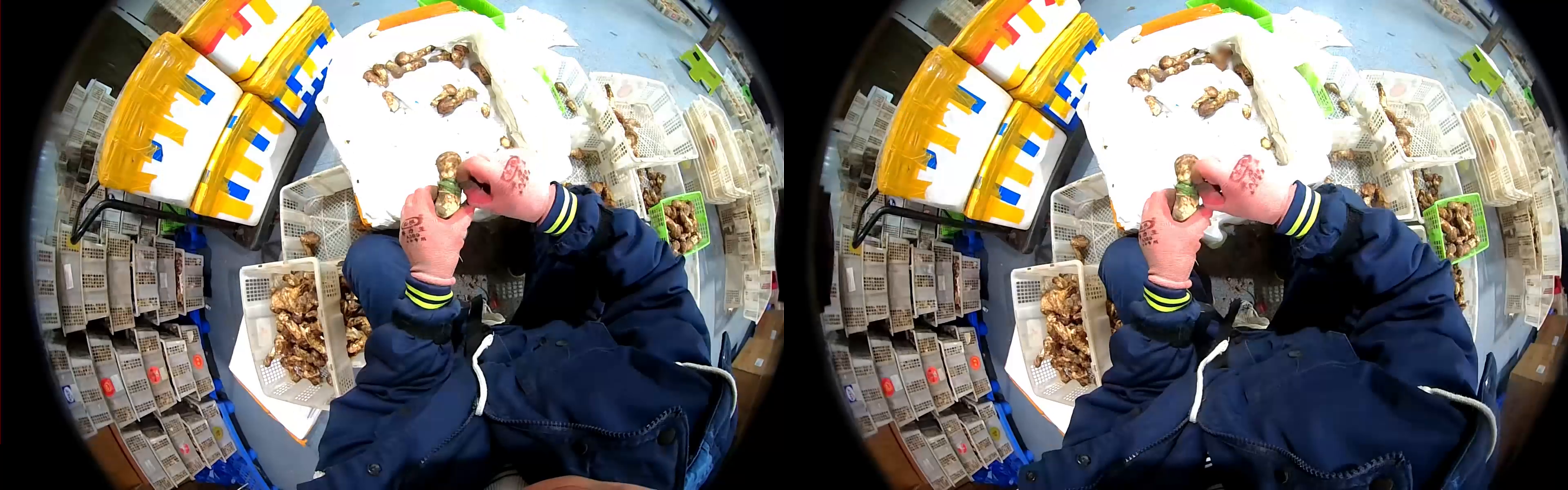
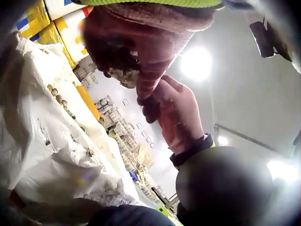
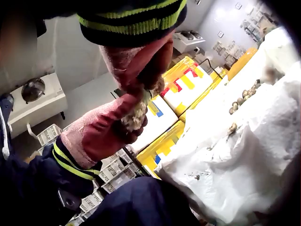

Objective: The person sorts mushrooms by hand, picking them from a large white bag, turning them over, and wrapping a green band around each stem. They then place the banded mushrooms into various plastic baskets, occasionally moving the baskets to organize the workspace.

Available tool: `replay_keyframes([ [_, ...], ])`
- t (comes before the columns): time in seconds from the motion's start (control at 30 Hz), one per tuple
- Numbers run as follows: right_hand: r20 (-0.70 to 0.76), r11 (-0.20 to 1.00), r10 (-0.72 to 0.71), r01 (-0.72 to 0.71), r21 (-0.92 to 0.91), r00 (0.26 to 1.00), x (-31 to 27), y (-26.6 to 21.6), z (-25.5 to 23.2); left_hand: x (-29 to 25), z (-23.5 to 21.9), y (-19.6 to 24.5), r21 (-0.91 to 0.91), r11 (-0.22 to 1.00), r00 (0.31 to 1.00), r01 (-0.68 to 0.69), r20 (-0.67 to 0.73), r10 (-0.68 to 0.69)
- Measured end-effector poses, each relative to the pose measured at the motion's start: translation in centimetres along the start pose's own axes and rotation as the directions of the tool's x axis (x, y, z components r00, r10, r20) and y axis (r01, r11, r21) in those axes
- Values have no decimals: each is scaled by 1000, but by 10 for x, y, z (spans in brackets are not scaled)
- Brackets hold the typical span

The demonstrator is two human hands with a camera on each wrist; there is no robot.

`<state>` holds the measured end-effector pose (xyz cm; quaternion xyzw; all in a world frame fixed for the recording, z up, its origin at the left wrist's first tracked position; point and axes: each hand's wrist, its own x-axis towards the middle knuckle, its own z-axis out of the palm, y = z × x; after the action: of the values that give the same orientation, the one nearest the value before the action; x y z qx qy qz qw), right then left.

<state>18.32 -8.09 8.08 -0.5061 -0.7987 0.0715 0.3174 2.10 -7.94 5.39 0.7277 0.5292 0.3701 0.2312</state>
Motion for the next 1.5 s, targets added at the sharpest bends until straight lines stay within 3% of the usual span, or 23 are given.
replay_keyframes([
  [0.07,-72,1000,-5,4,-4,997,-2,1,3,3,-2,-1,-15,1000,1000,1,3,-1],
  [0.13,-87,949,192,-163,269,978,-1,-2,0,3,-2,-3,-38,999,1000,13,-1,-13],
  [0.2,-232,933,162,-72,353,959,2,-2,1,4,2,-11,-208,974,995,90,50,-82],
  [0.27,-205,970,124,-75,232,971,0,0,-7,4,4,-18,-304,947,993,109,74,-90],
  [0.37,-146,985,30,-4,172,989,-5,5,-6,5,3,-15,-312,939,986,148,119,-116],
  [0.47,-67,993,28,-20,116,997,-7,-1,-7,5,4,-13,-350,927,988,138,119,-102],
  [0.53,-115,992,-50,64,113,992,-5,-1,-3,4,3,-10,-294,949,991,110,100,-84],
  [0.6,-110,989,-141,136,-54,984,-4,-5,-3,4,0,-6,-235,967,994,93,81,-76],
  [0.67,-37,980,-119,112,-164,992,-4,-10,-12,2,-2,0,73,985,984,-157,-77,163],
  [0.7,-30,975,-110,102,-196,993,-4,-11,-11,1,-4,5,59,996,997,-70,-27,72],
  [0.77,-22,969,-99,91,-228,995,-3,-12,-9,-1,-5,6,69,991,993,-117,-28,119],
  [0.83,-49,984,-83,74,-162,995,-2,-11,-6,-2,-4,7,74,983,985,-169,-27,171],
  [0.93,-68,1000,13,-15,-21,998,-1,-13,-4,-4,0,5,85,989,991,-120,-45,124],
  [1.0,-122,1000,12,-9,24,992,0,-17,-5,-6,4,3,-121,992,1000,-23,-22,20],
  [1.03,-136,983,119,-97,158,984,0,-18,-6,-7,6,5,-120,992,1000,-23,-21,21],
  [1.07,-136,941,224,-178,289,965,-1,-20,-6,-9,8,6,-439,893,995,98,61,-79],
  [1.1,-99,845,328,-245,476,939,-1,-21,-2,-8,8,8,-696,683,975,223,171,-144],
  [1.13,-102,846,327,-242,476,940,-2,-20,-1,-8,7,10,-696,684,975,220,170,-141],
  [1.2,-162,738,425,-237,631,891,-2,-20,-1,-6,5,13,-733,619,959,280,241,-149],
  [1.23,-105,703,496,-327,631,862,-3,-21,-4,-5,2,14,-758,539,929,367,322,-181],
  [1.27,-105,703,496,-328,631,862,-4,-21,-6,-6,4,13,-758,538,929,368,322,-182],
  [1.37,126,513,563,-465,722,817,-5,-18,-12,-6,4,18,-692,652,950,310,238,-200],
  [1.5,158,388,529,-403,829,834,-7,-10,-6,-4,-3,23,-690,663,956,289,242,-165],
])
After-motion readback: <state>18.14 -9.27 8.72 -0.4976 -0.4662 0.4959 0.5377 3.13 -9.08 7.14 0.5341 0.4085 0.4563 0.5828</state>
